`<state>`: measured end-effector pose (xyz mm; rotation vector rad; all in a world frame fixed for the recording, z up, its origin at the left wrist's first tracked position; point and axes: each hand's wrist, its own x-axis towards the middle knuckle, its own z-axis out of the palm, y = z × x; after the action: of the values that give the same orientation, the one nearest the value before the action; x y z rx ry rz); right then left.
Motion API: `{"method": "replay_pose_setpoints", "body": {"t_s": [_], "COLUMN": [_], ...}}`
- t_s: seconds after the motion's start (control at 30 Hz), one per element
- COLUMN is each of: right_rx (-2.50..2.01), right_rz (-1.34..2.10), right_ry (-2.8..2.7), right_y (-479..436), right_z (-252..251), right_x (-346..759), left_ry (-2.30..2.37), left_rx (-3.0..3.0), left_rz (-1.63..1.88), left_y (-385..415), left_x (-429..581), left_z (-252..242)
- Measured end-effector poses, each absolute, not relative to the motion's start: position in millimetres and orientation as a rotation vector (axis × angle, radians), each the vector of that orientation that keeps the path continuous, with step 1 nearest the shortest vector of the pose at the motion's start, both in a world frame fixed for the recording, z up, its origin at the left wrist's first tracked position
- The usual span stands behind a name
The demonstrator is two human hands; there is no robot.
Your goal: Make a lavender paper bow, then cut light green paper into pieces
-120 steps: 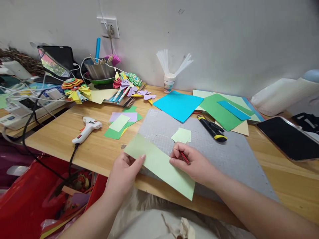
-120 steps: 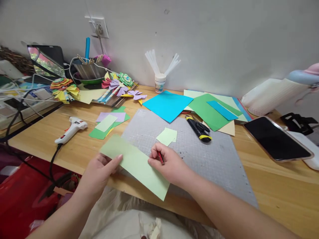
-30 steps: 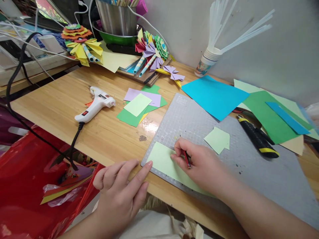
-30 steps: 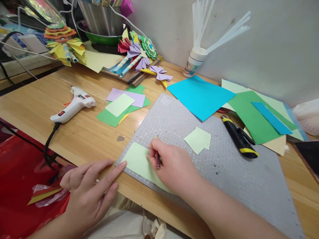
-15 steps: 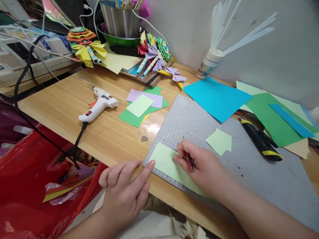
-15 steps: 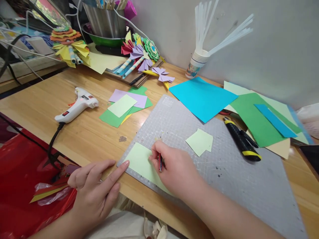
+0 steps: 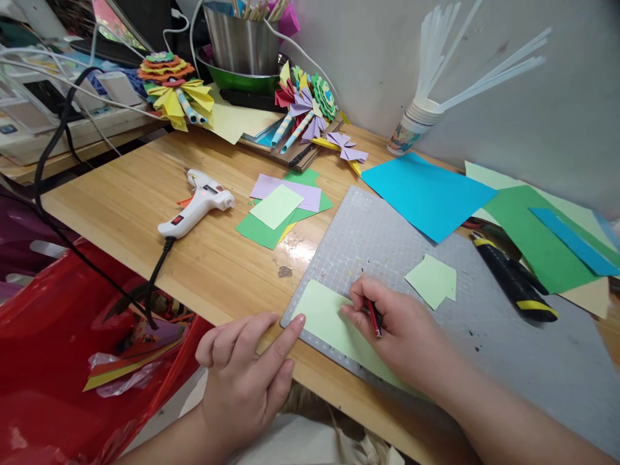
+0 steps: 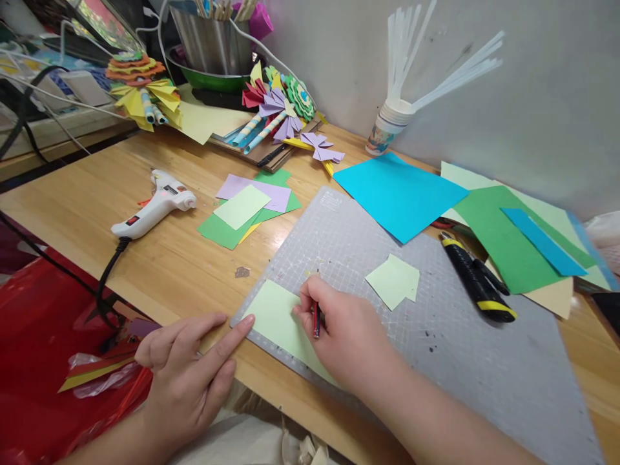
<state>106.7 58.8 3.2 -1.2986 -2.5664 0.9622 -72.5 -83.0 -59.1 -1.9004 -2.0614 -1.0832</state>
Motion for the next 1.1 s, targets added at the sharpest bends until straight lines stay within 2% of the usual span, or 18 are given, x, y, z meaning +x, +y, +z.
{"method": "replay_pose_setpoints", "body": {"t_s": [0.4,0.7,1.1], "right_rx": [-1.333,-1.326,-1.357], "right_rz": [0.979,0.935,0.905], "right_ry": [-2.568,-2.613,-2.618], "right_y": [58.5,59.5,61.9], "right_z": [4.8,5.1,7.6], "right_x": [105.8,104.7,105.6], "left_ry": [-2.013,-1.719,-1.857], "left_rx": [-1.947,-2.402,-2.504], "left_rz": [-1.028,-0.680,-0.690], "left_y": [-80.7,-57.8,-44.4], "left_x": [-73.2,-89.7,-88.4], "left_z": [-57.0,-23.9,-12.2]}}
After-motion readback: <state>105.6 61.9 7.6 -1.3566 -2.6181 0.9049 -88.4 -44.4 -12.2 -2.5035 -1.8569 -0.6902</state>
